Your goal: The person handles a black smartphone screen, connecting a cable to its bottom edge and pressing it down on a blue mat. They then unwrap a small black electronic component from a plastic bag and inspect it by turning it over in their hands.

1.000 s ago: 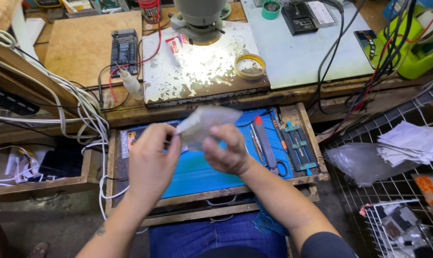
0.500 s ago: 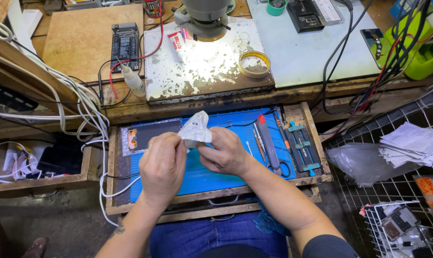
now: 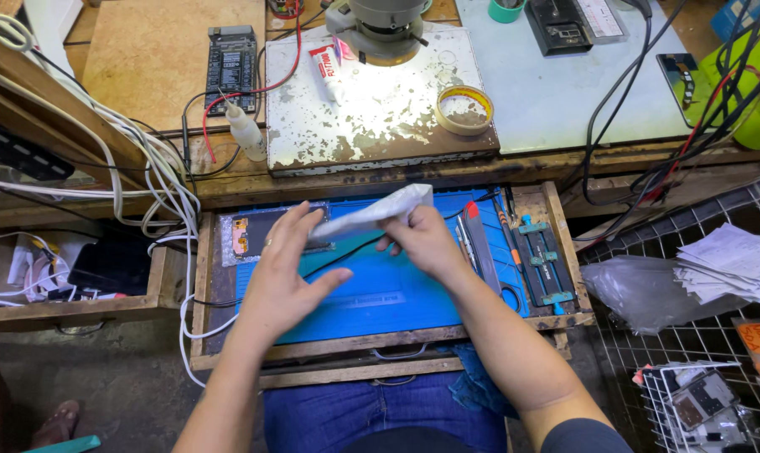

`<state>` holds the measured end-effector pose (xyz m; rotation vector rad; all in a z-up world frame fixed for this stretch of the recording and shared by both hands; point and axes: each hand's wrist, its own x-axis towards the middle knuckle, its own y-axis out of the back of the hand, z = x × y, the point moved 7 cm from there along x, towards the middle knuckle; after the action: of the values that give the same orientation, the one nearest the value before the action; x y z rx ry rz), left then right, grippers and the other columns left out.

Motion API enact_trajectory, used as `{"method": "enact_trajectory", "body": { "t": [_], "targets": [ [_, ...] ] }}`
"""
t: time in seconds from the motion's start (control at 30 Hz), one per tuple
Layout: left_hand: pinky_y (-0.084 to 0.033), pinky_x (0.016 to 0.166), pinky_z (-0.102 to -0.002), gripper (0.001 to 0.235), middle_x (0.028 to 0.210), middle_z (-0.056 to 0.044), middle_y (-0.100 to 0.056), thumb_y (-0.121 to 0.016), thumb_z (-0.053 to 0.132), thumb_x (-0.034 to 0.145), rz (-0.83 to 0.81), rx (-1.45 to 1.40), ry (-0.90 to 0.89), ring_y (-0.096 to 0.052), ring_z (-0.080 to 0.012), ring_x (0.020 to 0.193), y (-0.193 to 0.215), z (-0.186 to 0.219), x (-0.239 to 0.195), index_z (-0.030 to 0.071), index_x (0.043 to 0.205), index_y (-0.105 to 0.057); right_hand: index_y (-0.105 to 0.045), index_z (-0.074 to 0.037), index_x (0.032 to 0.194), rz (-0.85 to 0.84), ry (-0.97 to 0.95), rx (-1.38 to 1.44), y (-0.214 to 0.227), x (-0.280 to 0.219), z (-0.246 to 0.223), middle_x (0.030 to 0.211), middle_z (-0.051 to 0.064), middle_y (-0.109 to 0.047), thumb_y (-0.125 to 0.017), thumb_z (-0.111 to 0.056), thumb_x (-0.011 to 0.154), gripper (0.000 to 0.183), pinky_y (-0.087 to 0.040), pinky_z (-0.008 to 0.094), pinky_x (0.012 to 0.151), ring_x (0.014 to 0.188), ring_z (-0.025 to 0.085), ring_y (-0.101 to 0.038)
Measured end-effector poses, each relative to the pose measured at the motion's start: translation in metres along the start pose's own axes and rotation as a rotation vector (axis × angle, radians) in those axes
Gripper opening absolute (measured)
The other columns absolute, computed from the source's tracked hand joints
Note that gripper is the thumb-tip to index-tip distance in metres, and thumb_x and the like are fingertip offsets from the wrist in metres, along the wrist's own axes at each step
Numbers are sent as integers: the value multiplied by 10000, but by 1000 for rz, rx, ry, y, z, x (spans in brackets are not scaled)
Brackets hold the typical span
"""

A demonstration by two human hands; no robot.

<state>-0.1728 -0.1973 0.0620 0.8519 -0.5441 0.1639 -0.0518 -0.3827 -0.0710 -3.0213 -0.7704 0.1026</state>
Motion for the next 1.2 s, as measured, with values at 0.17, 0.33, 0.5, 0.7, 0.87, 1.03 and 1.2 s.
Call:
{"method": "enact_trajectory", "body": {
  "t": [0.17, 0.33, 0.5, 0.7, 0.87, 1.03, 1.2],
  "targets": [
    [-570, 869, -268, 435, 1274, -73, -650, -675, 39, 940, 20, -756, 452, -646, -130, 1121, -25, -43, -18, 28, 1362, -571, -687, 47, 1089, -74, -179, 360, -3, 3, 17, 884, 136, -731, -635, -142, 1015, 210, -555, 285, 506, 685, 221, -740],
    [-543, 722, -225, 238, 946, -22, -712, -655, 3, 973, 173, -546, 436, -642, -72, 813, -18, -37, -16, 6, 1203, -716, -660, 60, 1197, -279, -169, 418, -19, -3, 1, 1025, 131, -757, -677, -96, 922, 316, -580, 289, 559, 795, 240, -771],
    [-517, 642, -229, 222, 840, -8, -688, -674, 49, 960, 136, -416, 424, -614, -60, 717, -15, -27, -14, 13, 1168, -740, -599, 5, 1328, -422, -178, 360, -31, -9, -2, 996, 101, -730, -702, -126, 928, 433, -573, 295, 569, 797, 221, -746],
    [-476, 584, -216, 205, 814, 7, -696, -662, 110, 991, 140, -512, 562, -575, -46, 651, -14, -47, -28, 29, 1154, -757, -650, 4, 1282, -444, -144, 300, -26, -8, 2, 837, 91, -731, -702, -153, 967, 356, -558, 278, 589, 748, 186, -725],
    [-483, 552, -193, 181, 805, 14, -683, -642, 124, 1007, 261, -650, 663, -557, -33, 597, -14, -76, -52, -2, 1106, -727, -727, -10, 1144, -171, -55, 207, 4, 7, 5, 829, 46, -729, -696, -169, 944, 258, -516, 254, 552, 686, 139, -690],
    [-416, 513, -186, 182, 760, -14, -654, -646, 131, 1018, 269, -657, 742, -517, -41, 552, -20, -103, -72, -30, 1067, -715, -732, 10, 1050, 15, 105, 98, 21, 15, 7, 894, 34, -713, -751, -100, 961, 143, -490, 212, 671, 769, 77, -621],
    [-424, 584, -241, 225, 823, -43, -661, -642, 151, 1029, 239, -440, 749, -523, -80, 660, -6, -110, -78, -16, 1163, -712, -615, -24, 1076, 85, 249, 244, 39, 17, -9, 1000, 32, -665, -775, -16, 967, 194, -495, 222, 775, 900, 77, -603]
  ]
}}
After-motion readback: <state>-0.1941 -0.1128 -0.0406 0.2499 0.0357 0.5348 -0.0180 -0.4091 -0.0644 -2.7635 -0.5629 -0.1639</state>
